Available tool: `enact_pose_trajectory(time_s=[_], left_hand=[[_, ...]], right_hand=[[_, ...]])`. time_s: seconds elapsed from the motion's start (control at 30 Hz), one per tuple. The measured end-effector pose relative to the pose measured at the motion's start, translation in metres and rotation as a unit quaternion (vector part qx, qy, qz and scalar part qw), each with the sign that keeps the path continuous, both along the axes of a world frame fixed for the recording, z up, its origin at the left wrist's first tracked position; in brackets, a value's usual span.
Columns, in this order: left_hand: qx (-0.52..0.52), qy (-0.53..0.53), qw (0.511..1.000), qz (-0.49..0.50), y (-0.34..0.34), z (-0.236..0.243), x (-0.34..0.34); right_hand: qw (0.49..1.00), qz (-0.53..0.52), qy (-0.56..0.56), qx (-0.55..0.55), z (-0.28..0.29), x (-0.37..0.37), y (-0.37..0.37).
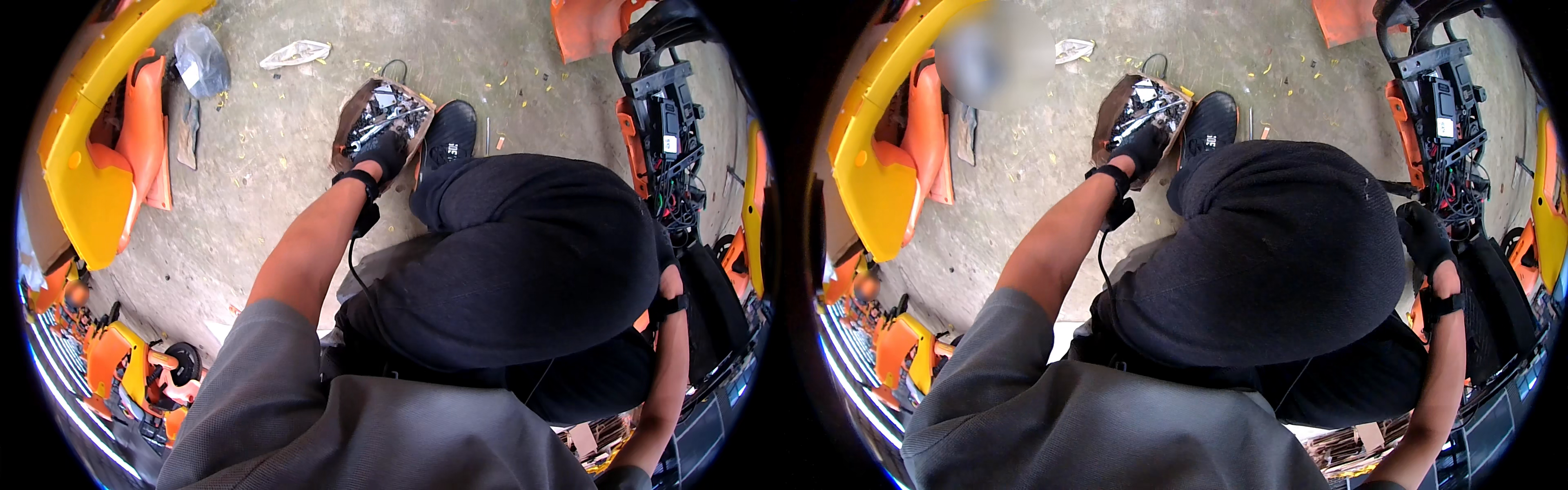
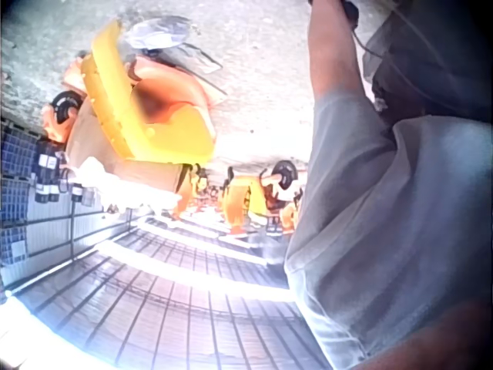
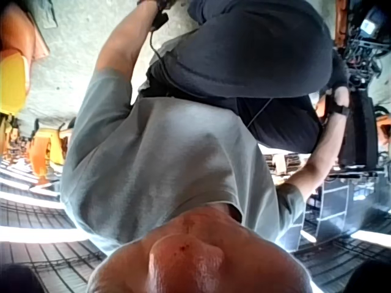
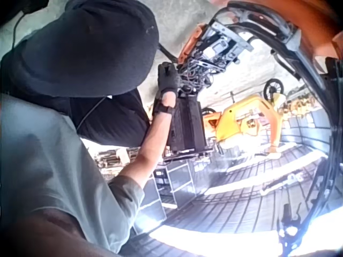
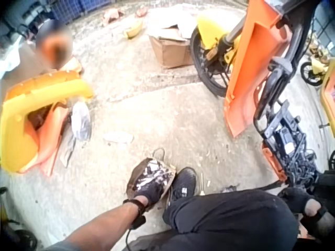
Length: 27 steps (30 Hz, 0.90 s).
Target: The person picks through a box of fasteners on the floor and then works on the wiring harness of a scooter frame, holding up a digital dashboard unit and plugging together several electrical connectors by hand.
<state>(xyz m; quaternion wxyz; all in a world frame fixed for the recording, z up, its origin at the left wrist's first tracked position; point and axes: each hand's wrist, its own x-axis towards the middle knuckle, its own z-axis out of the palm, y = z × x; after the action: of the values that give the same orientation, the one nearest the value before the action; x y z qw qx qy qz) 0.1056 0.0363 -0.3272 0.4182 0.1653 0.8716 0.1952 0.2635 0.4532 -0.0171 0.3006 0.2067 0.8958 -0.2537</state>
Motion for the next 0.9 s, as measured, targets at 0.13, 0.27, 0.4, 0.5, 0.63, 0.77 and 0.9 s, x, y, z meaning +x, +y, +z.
enact_pose_trajectory(time_s=[0.13,0.27,0.4,0.5,0.63,0.77,0.9], left_hand=[[-0.014,-0.060,0.998,0.030,0.011,0.056,-0.006],[-0.006,-0.074,0.997,0.001,-0.009,0.022,-0.003],[0.166,0.239,0.947,-0.138,-0.009,0.018,-0.012],[0.143,0.184,0.939,-0.251,-0.009,0.045,-0.031],[0.209,0.012,0.977,0.029,-0.012,0.097,-0.052],[0.359,-0.028,0.926,0.109,0.009,0.154,-0.099],[0.362,-0.039,0.921,0.136,0.069,0.265,-0.110]], right_hand=[[1.000,-0.017,0.000,0.011,-0.039,0.034,0.046],[0.999,0.030,0.025,-0.008,-0.039,0.028,0.047],[1.000,0.016,0.020,0.008,-0.031,0.023,0.040],[0.996,0.071,0.014,0.053,-0.027,0.024,0.041],[0.991,0.086,0.077,0.066,-0.028,0.037,0.046],[0.995,0.039,0.058,0.077,0.009,0.006,0.043],[0.996,-0.006,0.088,0.026,0.014,0.019,0.044]])
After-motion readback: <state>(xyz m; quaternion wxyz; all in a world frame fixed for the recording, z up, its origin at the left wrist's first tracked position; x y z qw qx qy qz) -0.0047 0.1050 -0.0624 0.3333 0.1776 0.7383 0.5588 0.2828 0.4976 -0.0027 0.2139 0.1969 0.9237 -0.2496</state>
